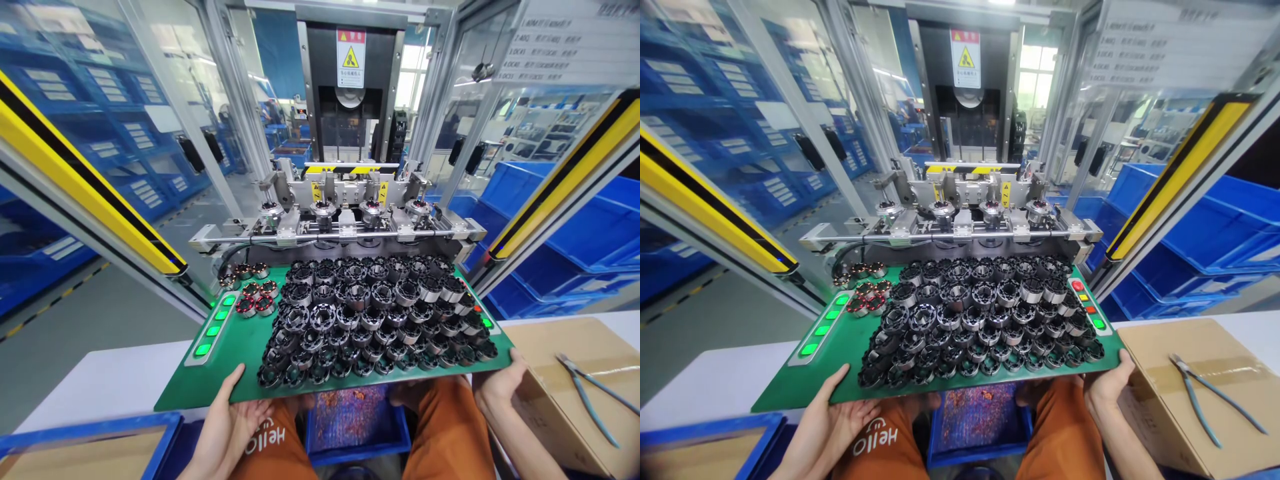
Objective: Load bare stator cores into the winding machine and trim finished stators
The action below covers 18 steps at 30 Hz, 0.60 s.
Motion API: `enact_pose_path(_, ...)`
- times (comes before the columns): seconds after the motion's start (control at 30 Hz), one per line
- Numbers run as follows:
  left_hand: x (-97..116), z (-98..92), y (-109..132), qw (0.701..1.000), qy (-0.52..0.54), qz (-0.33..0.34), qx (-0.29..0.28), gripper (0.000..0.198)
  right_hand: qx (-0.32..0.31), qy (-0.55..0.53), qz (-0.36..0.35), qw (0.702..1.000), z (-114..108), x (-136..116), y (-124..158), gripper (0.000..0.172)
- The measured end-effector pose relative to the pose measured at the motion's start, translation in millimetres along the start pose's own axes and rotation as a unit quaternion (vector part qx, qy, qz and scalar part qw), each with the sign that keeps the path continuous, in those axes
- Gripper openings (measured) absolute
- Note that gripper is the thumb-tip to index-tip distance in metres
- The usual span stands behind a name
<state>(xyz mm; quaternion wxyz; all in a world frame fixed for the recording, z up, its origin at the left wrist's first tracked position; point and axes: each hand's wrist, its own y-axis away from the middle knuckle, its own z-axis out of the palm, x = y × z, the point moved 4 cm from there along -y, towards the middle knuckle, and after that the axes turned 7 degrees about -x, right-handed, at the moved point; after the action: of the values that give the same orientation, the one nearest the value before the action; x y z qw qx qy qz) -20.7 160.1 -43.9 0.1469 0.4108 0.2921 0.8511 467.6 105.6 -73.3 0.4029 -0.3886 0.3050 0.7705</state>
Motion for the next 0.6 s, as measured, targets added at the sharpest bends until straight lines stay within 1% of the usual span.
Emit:
enact_pose_path(0.2,1,3.2,2,1.000,0.006,-0.008,0.006,0.020,-0.002,-0.007,-0.010,1.000,-2,1,-7,0.039)
enact_pose_path(0.3,1,3.7,4,1.000,0.004,-0.008,0.014,0.020,0.003,-0.012,-0.009,1.000,-6,3,-10,0.039)
enact_pose_path(0.37,1,3.3,3,1.000,0.004,-0.008,0.009,0.021,-0.002,-0.010,-0.009,1.000,-7,4,-11,0.039)
enact_pose_path(0.47,-1,-1.0,-1,1.000,0.004,-0.010,-0.002,0.022,-0.007,-0.010,-0.011,1.000,-7,4,-10,0.039)
enact_pose_path(0.6,-5,-12.3,-12,1.000,-0.003,0.008,-0.007,0.028,-0.006,-0.012,-0.013,1.000,-6,4,-9,0.039)
